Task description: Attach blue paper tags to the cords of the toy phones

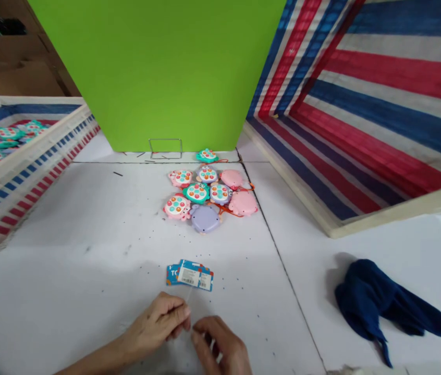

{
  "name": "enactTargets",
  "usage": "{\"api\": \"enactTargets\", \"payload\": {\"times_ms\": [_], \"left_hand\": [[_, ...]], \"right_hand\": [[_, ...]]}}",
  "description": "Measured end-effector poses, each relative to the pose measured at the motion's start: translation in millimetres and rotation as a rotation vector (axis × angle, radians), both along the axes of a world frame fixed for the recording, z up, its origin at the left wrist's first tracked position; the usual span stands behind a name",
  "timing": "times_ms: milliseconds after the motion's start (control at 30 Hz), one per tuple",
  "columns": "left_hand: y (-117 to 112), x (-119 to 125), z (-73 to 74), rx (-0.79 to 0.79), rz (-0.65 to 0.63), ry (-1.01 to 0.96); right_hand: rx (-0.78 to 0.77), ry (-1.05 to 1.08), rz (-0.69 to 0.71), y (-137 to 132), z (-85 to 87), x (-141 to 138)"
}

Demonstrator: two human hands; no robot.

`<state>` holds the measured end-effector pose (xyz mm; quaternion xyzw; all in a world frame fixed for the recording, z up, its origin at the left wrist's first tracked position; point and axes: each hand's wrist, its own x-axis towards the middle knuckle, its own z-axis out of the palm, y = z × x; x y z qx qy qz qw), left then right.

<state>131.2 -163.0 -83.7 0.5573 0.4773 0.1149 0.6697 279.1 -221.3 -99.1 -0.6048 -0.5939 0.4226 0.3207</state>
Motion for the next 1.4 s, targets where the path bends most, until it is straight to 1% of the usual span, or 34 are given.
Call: {"api": "enactTargets", "payload": {"times_ms": [67,167,200,267,300,333,433,467,533,633,700,767,867,933,967,1033,1100,1167,1267,1400], "left_hand": [[-1.6,1.2,2.3,0.026,-0.077,0.030],[-6.0,5.0,4.6,0.049,-0.115,0.042],[-6.9,5.6,4.3,0.053,-0.120,0.044],[-5.8,4.7,2.0,0.077,-0.140,0.064],[-3.2,3.0,0.1,0.132,-0.147,0.089],[0.9,0.7,-1.9,0.224,-0.151,0.123],[20.4,-6.9,-8.0,0.605,-0.135,0.278],[27.8,-8.8,-9.6,0.700,-0.146,0.331],[40.7,-10.5,-11.9,0.789,-0.207,0.411],[49.6,-9.9,-14.6,0.825,-0.293,0.454],[48.8,-9.1,-18.1,0.837,-0.295,0.453],[45.3,-8.7,-23.5,0.843,-0.267,0.443],[41.1,-9.4,-30.4,0.815,-0.175,0.386],[41.1,-11.1,-29.5,0.731,-0.078,0.308],[41.9,-12.4,-26.8,0.666,-0.023,0.262],[44.0,-15.7,-17.9,0.491,0.072,0.165],[45.4,-18.8,-6.9,0.325,0.128,0.085],[45.0,-20.3,2.9,0.230,0.156,0.042],[41.8,-19.1,12.5,0.218,0.180,0.034],[37.2,-16.2,17.8,0.264,0.199,0.030]], "right_hand": [[-0.046,0.143,-0.042,11.1,6.3,2.0],[-0.079,0.336,-0.089,26.4,9.8,-2.8],[-0.082,0.374,-0.104,30.4,8.8,-4.8],[-0.097,0.376,-0.120,37.4,4.4,-6.2],[-0.101,0.349,-0.125,40.6,1.2,-5.1],[-0.098,0.317,-0.135,43.8,-2.3,-3.1],[-0.075,0.259,-0.183,53.3,-13.6,4.9],[-0.068,0.256,-0.201,56.0,-17.0,7.0],[-0.073,0.256,-0.210,60.1,-22.3,9.6],[-0.092,0.241,-0.201,62.8,-26.0,10.2],[-0.099,0.233,-0.197,63.2,-26.1,9.2],[-0.099,0.226,-0.197,63.4,-25.1,7.2],[-0.101,0.213,-0.199,63.6,-21.5,3.8],[-0.098,0.202,-0.190,63.0,-16.9,2.9],[-0.084,0.196,-0.190,62.3,-13.6,3.1],[-0.030,0.182,-0.233,59.7,-5.4,4.1],[0.011,0.178,-0.285,56.0,4.0,4.2],[0.009,0.205,-0.305,52.4,12.7,1.5],[0.050,0.219,-0.271,49.4,20.9,-7.6],[0.190,0.091,-0.232,50.9,20.4,-19.2]]}}
